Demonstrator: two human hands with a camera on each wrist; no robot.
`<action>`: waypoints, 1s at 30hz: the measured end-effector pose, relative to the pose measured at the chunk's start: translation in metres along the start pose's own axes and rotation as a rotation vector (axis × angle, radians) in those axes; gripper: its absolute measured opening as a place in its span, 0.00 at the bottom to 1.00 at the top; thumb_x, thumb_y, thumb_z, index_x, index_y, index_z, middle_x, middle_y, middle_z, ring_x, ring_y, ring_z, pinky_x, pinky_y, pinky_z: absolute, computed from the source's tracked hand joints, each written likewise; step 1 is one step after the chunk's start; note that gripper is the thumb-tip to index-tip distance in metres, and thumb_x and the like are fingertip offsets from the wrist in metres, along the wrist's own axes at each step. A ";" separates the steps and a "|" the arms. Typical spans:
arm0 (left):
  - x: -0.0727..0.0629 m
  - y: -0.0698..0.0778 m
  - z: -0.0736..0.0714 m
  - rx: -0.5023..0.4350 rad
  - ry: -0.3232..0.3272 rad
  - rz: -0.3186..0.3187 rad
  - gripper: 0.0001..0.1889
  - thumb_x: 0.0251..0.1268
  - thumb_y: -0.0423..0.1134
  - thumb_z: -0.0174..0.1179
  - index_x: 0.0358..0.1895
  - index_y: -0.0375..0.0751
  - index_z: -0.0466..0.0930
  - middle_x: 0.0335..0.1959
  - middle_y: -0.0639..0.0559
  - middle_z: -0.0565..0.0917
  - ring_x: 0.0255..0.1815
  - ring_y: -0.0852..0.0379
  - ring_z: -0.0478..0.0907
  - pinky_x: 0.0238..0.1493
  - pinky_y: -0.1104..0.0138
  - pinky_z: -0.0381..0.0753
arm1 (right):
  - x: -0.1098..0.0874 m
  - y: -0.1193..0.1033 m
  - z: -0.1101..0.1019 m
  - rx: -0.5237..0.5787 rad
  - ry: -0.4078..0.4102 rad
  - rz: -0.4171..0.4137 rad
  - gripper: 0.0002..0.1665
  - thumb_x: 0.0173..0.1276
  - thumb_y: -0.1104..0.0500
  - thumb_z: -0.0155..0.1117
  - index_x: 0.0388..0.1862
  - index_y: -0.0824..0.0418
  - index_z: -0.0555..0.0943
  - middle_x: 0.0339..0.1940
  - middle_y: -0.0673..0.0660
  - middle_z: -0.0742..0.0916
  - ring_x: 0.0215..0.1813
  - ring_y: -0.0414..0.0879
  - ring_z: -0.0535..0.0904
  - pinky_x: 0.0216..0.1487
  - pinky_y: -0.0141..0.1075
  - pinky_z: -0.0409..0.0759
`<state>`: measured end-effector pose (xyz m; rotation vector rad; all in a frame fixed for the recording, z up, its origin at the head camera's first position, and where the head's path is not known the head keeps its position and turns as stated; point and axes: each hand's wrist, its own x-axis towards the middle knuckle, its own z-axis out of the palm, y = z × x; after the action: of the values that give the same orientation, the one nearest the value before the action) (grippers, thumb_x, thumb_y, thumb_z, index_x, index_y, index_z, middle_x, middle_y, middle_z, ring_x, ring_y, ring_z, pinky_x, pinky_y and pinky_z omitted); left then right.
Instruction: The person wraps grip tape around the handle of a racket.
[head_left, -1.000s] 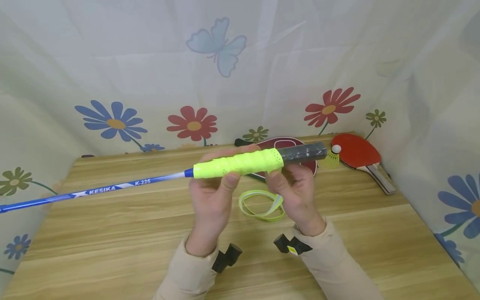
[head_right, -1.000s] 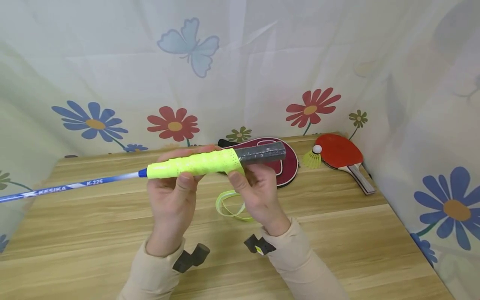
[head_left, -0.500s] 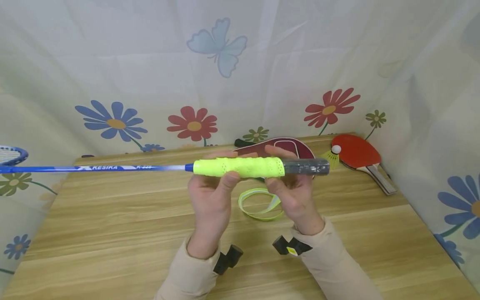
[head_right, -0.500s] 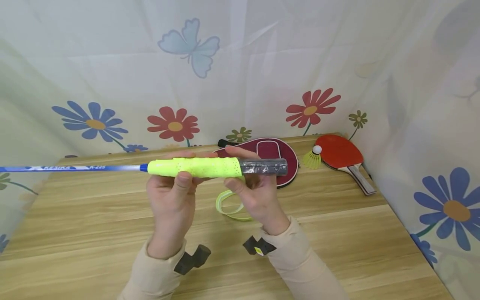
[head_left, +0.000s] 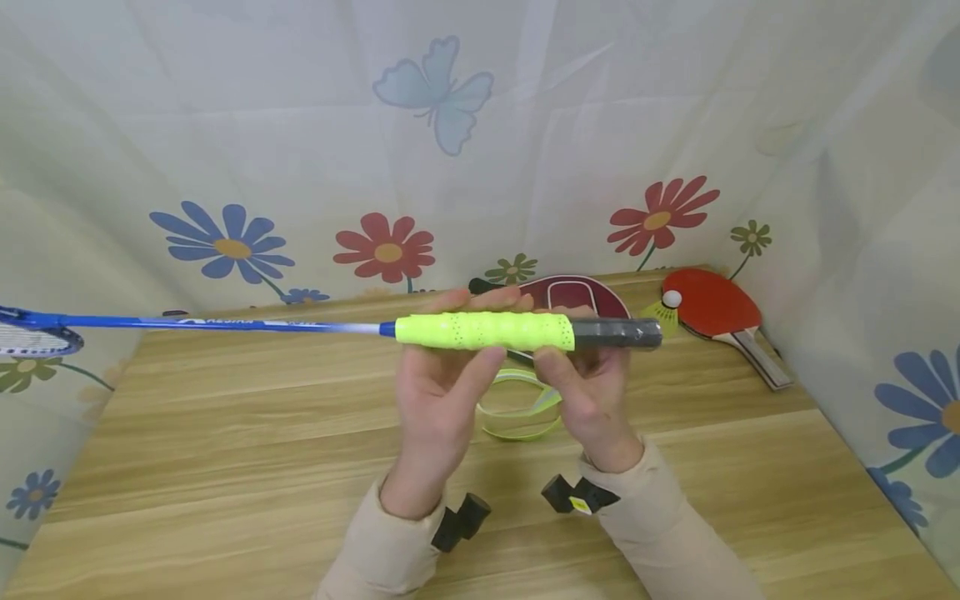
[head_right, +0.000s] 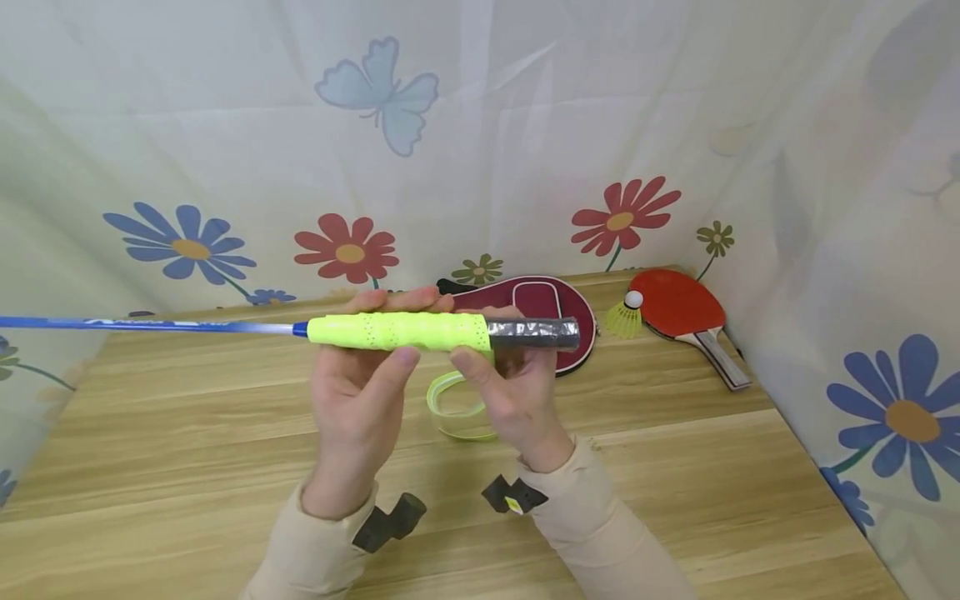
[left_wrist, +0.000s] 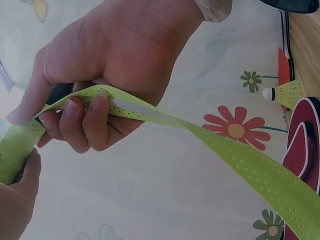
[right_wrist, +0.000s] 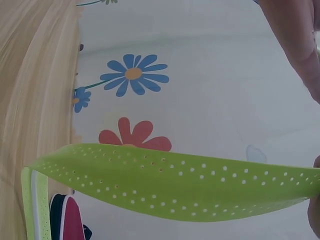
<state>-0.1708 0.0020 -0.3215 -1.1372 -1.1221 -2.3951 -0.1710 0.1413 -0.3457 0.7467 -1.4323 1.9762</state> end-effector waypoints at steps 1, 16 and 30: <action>0.000 0.000 0.000 0.014 0.007 0.009 0.21 0.67 0.27 0.58 0.61 0.38 0.67 0.57 0.35 0.79 0.59 0.34 0.75 0.60 0.47 0.76 | 0.000 0.000 -0.001 -0.019 -0.007 0.012 0.20 0.63 0.55 0.72 0.49 0.63 0.79 0.35 0.51 0.85 0.24 0.39 0.71 0.24 0.28 0.73; 0.000 0.001 -0.004 0.153 0.183 0.049 0.21 0.59 0.32 0.68 0.49 0.23 0.69 0.47 0.37 0.84 0.49 0.41 0.82 0.51 0.56 0.82 | 0.005 0.000 -0.004 0.049 -0.217 0.043 0.19 0.69 0.55 0.64 0.54 0.64 0.79 0.19 0.54 0.75 0.16 0.44 0.66 0.13 0.35 0.63; -0.004 0.004 -0.004 0.063 0.266 -0.022 0.19 0.48 0.33 0.75 0.41 0.34 0.75 0.40 0.41 0.86 0.45 0.44 0.84 0.46 0.60 0.85 | 0.006 -0.002 -0.003 0.072 -0.143 0.054 0.32 0.63 0.57 0.71 0.64 0.66 0.73 0.30 0.50 0.81 0.19 0.39 0.67 0.16 0.29 0.65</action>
<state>-0.1688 -0.0042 -0.3238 -0.7621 -1.1152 -2.4196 -0.1737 0.1453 -0.3412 0.9065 -1.4833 2.0603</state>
